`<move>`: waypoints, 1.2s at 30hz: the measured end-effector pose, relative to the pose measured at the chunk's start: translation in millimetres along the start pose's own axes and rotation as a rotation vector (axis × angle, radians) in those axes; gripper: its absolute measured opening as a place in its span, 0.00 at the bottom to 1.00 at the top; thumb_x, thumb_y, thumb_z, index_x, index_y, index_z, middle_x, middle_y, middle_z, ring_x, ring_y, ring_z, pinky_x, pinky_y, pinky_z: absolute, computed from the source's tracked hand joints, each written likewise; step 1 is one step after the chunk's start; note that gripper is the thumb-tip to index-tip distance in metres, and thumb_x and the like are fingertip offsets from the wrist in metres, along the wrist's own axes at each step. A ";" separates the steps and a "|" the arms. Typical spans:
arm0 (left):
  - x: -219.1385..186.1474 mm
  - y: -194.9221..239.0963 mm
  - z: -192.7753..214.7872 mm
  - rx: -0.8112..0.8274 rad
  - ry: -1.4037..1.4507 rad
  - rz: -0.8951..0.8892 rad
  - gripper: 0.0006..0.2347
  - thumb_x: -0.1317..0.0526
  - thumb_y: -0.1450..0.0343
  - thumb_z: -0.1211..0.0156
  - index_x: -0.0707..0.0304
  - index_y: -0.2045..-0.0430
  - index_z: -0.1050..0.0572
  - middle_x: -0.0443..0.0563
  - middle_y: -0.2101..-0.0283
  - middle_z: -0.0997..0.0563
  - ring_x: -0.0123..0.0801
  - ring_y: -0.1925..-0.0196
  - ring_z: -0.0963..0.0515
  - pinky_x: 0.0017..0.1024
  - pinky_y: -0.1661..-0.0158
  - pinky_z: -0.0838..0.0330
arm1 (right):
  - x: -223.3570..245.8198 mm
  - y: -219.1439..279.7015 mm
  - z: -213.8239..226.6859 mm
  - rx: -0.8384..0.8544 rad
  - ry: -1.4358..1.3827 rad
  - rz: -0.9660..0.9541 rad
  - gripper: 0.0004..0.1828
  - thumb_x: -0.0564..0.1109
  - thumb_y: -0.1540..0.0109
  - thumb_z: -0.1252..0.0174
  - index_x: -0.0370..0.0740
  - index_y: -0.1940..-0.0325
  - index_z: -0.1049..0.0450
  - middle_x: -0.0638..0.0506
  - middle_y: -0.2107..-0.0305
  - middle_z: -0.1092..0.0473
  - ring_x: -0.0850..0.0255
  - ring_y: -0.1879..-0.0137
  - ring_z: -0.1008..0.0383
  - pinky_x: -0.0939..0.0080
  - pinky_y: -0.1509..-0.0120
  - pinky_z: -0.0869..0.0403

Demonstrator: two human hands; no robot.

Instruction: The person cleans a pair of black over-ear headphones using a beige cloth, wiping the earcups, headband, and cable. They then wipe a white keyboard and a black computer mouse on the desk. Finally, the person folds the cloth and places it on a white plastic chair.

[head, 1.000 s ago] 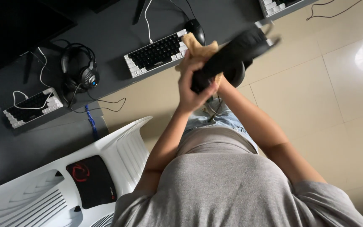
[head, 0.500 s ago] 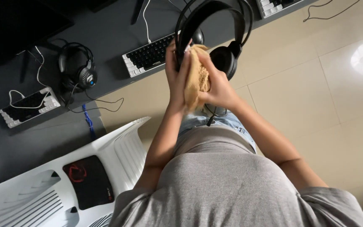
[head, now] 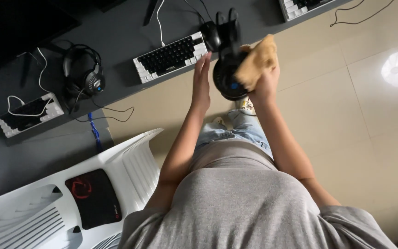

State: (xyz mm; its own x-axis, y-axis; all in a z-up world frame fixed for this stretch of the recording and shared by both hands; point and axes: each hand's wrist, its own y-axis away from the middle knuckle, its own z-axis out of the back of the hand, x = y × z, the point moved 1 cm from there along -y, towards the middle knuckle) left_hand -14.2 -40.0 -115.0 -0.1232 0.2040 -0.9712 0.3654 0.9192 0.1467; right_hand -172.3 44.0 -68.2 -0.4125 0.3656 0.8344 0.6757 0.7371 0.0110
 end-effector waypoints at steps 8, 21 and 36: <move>61.5 9.0 -9.5 0.251 1.009 0.731 0.29 0.40 0.24 0.51 0.69 0.39 0.32 0.57 0.42 0.23 0.44 0.40 0.24 0.44 0.38 0.31 | -23.4 -6.2 23.4 0.094 -0.703 -0.451 0.27 0.59 0.30 0.48 0.33 0.40 0.30 0.43 0.49 0.26 0.52 0.45 0.22 0.51 0.37 0.21; 37.2 -13.3 22.3 -0.152 0.249 0.090 0.14 0.51 0.20 0.45 0.65 0.55 0.27 0.50 0.58 0.20 0.31 0.54 0.24 0.31 0.50 0.28 | 76.2 1.2 -5.4 0.333 -0.284 0.126 0.23 0.58 0.18 0.56 0.38 0.53 0.29 0.50 0.64 0.25 0.74 0.69 0.32 0.72 0.66 0.30; -5.0 -4.5 2.0 -0.086 -0.021 -0.226 0.19 0.58 0.20 0.50 0.68 0.36 0.38 0.53 0.41 0.26 0.34 0.39 0.28 0.30 0.37 0.36 | -101.4 7.1 16.4 0.481 0.995 0.043 0.15 0.43 0.32 0.53 0.32 0.49 0.25 0.36 0.57 0.26 0.41 0.50 0.25 0.46 0.41 0.27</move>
State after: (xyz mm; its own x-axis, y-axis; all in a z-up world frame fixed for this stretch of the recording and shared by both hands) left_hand -13.3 -45.8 -111.2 -0.1729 -0.0163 -0.9848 0.2504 0.9663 -0.0600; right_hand -135.6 21.4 -161.7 0.4268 -0.0650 0.9020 0.2808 0.9576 -0.0638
